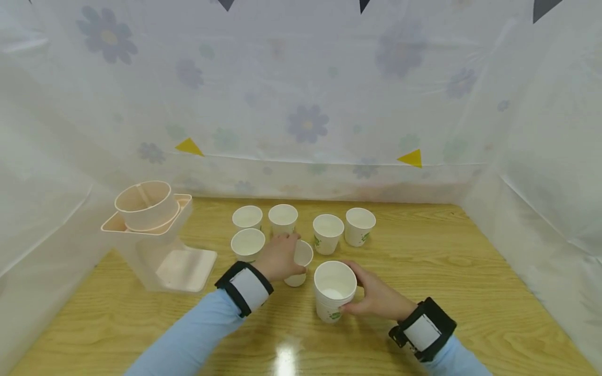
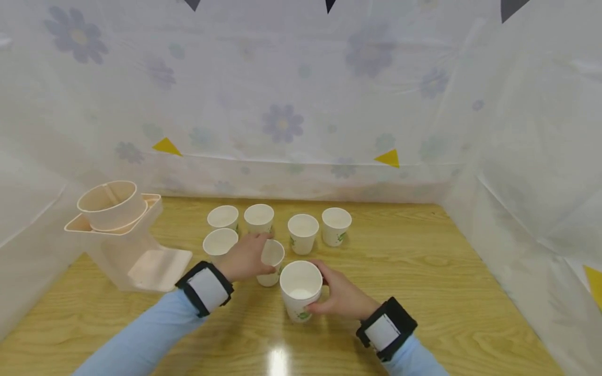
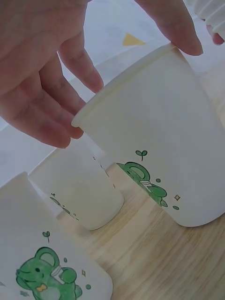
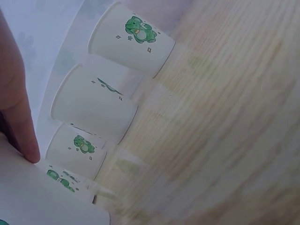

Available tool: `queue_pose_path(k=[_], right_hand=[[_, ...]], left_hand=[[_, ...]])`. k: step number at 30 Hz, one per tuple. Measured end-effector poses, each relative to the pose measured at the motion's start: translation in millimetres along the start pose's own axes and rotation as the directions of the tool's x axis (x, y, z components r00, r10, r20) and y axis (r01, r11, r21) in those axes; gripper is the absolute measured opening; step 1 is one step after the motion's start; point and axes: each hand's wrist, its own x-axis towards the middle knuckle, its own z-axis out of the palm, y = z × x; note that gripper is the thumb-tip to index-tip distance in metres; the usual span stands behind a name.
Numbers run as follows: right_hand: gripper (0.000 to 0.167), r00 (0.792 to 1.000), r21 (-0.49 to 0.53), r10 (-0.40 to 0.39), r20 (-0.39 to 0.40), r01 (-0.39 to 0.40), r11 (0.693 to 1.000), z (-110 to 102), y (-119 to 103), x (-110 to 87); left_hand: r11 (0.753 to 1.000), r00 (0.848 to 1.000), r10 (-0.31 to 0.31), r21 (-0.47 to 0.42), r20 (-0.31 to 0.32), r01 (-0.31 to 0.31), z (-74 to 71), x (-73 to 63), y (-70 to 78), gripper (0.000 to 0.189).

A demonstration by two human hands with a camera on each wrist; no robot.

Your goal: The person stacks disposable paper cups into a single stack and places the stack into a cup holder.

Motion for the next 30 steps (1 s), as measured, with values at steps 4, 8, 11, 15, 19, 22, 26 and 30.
queue_pose_path(k=[4,8,11,15,19,22,26,30], right_hand=[[0.077,1.0,-0.017,0.008,-0.01,-0.008,1.0,-1.2,2.6,4.7],[0.077,1.0,-0.004,0.02,-0.017,-0.02,1.0,-1.6,5.9,10.6],[0.078,1.0,0.013,0.019,-0.024,-0.018,1.0,-2.0,7.5,15.1],[0.08,0.999,0.016,0.03,-0.024,-0.03,0.999,-3.1,8.2,18.8],[0.081,0.999,0.011,0.038,-0.023,-0.038,0.999,-4.1,8.5,19.2],[0.081,0.999,0.011,0.036,-0.024,-0.035,0.999,-4.1,8.7,19.1],[0.08,0.999,0.007,0.031,-0.024,-0.031,0.999,-3.8,9.0,19.0],[0.08,0.999,0.012,0.034,-0.02,-0.033,0.999,-3.7,9.0,19.2]], left_hand=[[1.0,1.0,-0.005,-0.017,0.003,0.005,-0.2,-0.5,-2.0,0.072],[1.0,1.0,-0.014,-0.025,0.0,0.014,-2.9,-1.7,-2.2,0.071],[1.0,1.0,-0.008,-0.019,-0.022,0.008,-6.4,-3.0,-1.6,0.068],[1.0,0.999,-0.004,-0.027,-0.048,0.003,-11.4,-4.6,-1.2,0.066],[0.999,0.999,-0.014,-0.042,-0.049,0.012,-15.1,-5.5,-0.3,0.066],[0.999,0.999,-0.024,-0.042,-0.046,0.022,-16.1,-5.3,-0.4,0.067],[0.999,0.998,-0.03,-0.034,-0.048,0.029,-16.0,-4.6,-1.8,0.068],[0.999,0.997,-0.027,-0.023,-0.066,0.026,-16.9,-4.9,-3.2,0.068]])
